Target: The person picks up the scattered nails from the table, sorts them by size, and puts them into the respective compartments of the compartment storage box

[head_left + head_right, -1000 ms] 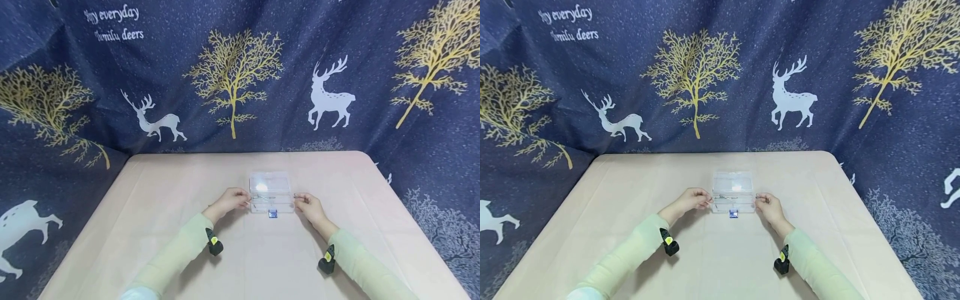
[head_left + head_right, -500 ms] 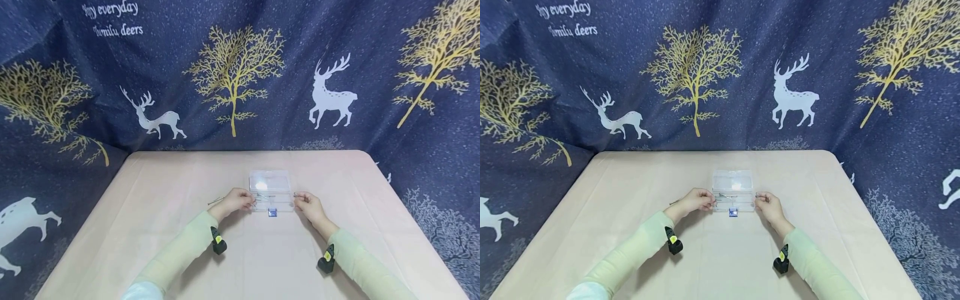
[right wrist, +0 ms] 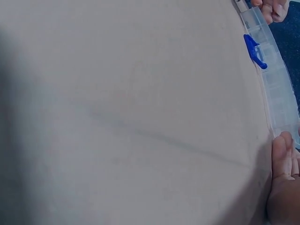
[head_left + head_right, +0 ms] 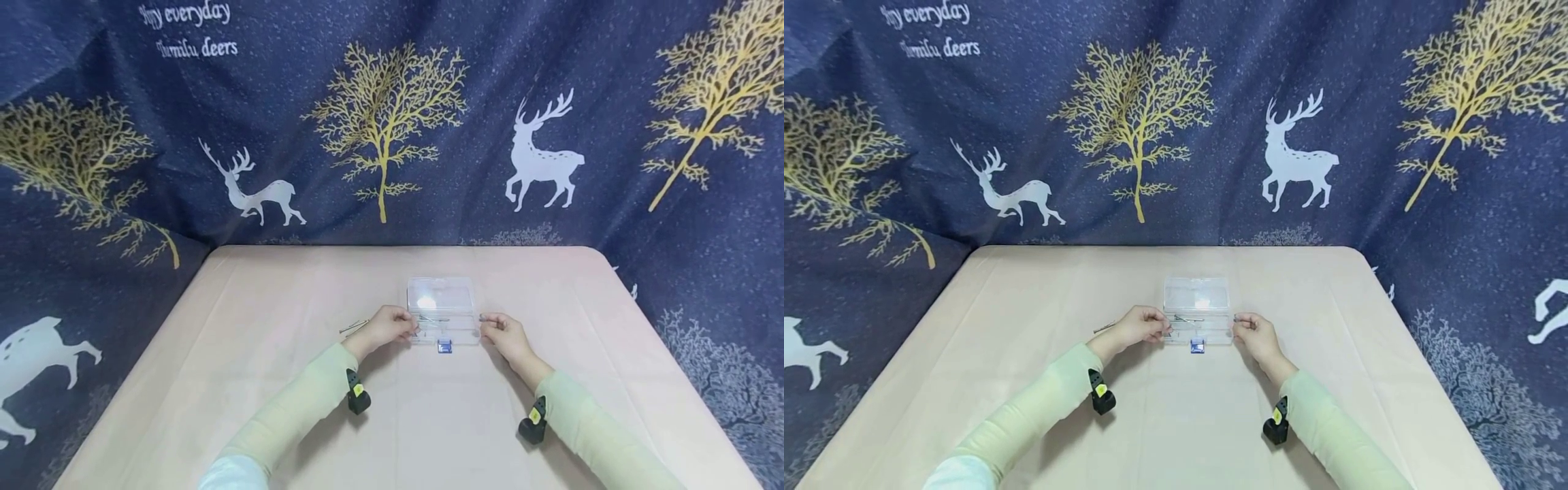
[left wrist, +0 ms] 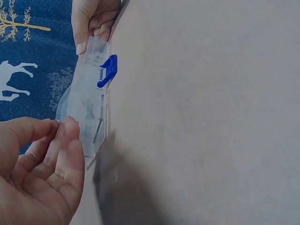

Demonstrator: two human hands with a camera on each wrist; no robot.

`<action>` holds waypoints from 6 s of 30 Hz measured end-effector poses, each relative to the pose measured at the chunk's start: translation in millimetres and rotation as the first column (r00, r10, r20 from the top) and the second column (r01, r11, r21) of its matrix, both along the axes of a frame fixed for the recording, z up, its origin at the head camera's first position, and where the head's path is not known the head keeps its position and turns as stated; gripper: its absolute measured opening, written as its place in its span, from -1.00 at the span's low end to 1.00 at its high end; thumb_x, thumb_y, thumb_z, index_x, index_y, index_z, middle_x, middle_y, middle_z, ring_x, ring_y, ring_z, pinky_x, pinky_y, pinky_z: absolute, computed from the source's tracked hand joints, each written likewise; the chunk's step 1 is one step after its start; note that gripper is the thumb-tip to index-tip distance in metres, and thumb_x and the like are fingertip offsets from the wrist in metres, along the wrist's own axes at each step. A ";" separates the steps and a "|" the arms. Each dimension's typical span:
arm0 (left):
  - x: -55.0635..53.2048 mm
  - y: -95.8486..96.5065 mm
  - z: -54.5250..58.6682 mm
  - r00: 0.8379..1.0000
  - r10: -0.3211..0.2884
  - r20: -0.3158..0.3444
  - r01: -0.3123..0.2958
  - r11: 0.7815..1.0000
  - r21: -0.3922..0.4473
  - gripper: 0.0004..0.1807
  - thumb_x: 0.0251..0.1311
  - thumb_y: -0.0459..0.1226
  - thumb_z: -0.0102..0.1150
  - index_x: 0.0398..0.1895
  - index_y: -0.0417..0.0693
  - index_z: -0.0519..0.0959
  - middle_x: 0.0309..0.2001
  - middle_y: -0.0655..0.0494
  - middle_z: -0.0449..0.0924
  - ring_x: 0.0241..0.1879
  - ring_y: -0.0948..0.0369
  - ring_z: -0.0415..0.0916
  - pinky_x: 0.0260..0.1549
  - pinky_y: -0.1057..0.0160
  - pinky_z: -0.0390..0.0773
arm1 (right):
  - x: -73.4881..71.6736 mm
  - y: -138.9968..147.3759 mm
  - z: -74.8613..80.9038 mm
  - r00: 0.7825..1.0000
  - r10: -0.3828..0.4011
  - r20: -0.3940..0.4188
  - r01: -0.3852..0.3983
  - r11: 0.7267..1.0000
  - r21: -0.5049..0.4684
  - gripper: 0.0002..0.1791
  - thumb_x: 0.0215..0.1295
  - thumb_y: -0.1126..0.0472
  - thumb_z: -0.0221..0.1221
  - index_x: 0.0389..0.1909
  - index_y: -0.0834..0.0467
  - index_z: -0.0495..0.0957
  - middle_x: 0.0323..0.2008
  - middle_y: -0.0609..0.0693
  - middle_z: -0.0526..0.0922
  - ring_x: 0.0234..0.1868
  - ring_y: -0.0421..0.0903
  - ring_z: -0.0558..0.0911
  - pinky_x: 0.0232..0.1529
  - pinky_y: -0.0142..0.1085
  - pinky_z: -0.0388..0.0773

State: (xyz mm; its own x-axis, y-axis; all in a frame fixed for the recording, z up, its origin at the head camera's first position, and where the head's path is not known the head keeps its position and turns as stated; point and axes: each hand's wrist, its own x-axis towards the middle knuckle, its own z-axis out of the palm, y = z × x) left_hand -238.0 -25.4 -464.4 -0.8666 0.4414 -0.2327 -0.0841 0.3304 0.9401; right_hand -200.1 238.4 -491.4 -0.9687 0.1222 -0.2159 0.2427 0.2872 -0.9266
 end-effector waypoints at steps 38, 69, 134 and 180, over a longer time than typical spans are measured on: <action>11.0 -93.5 11.1 0.947 0.027 -0.319 -0.101 0.971 -0.216 -0.90 0.19 -0.41 0.13 -0.26 -0.29 0.55 -0.28 -0.06 0.58 -0.30 0.14 0.54 -0.30 0.33 0.57 | -7.0 6.9 29.5 0.953 0.258 0.158 -0.243 0.964 -0.108 -0.48 0.29 0.43 0.01 0.16 0.67 0.13 -0.19 0.18 0.57 -0.33 -0.26 0.62 -0.16 -0.37 0.66; 13.4 -93.5 -0.7 0.900 -0.138 -0.413 -0.182 0.744 -0.643 -0.93 0.19 -0.41 0.12 -0.43 -0.16 0.56 -0.40 0.06 0.59 -0.45 0.24 0.44 -0.37 0.26 0.58 | -11.0 9.8 29.2 0.946 0.282 0.163 -0.245 0.946 -0.211 -0.43 0.27 0.44 0.05 0.18 0.68 0.10 -0.25 0.05 0.60 -0.33 -0.27 0.63 -0.14 -0.38 0.65; -11.5 -19.3 5.5 0.961 0.038 -0.275 -0.040 0.999 -0.005 -0.92 0.20 -0.48 0.08 -0.25 -0.35 0.47 -0.32 -0.22 0.64 -0.40 0.04 0.63 -0.37 0.23 0.68 | -4.7 5.4 24.7 0.978 0.189 0.094 -0.174 0.974 -0.148 -0.51 0.26 0.42 0.06 0.11 0.66 0.22 -0.03 0.40 0.51 -0.33 -0.26 0.60 -0.17 -0.38 0.65; -17.9 -19.8 16.8 0.893 -0.095 -0.439 0.015 0.983 -0.183 -0.94 0.20 -0.39 0.11 -0.29 -0.23 0.52 -0.31 -0.04 0.58 -0.31 0.18 0.50 -0.22 0.29 0.56 | -4.2 2.1 15.3 0.991 0.115 0.070 -0.105 0.986 -0.132 -0.51 0.21 0.46 0.08 0.12 0.62 0.25 -0.02 0.44 0.50 -0.37 -0.26 0.60 -0.23 -0.45 0.64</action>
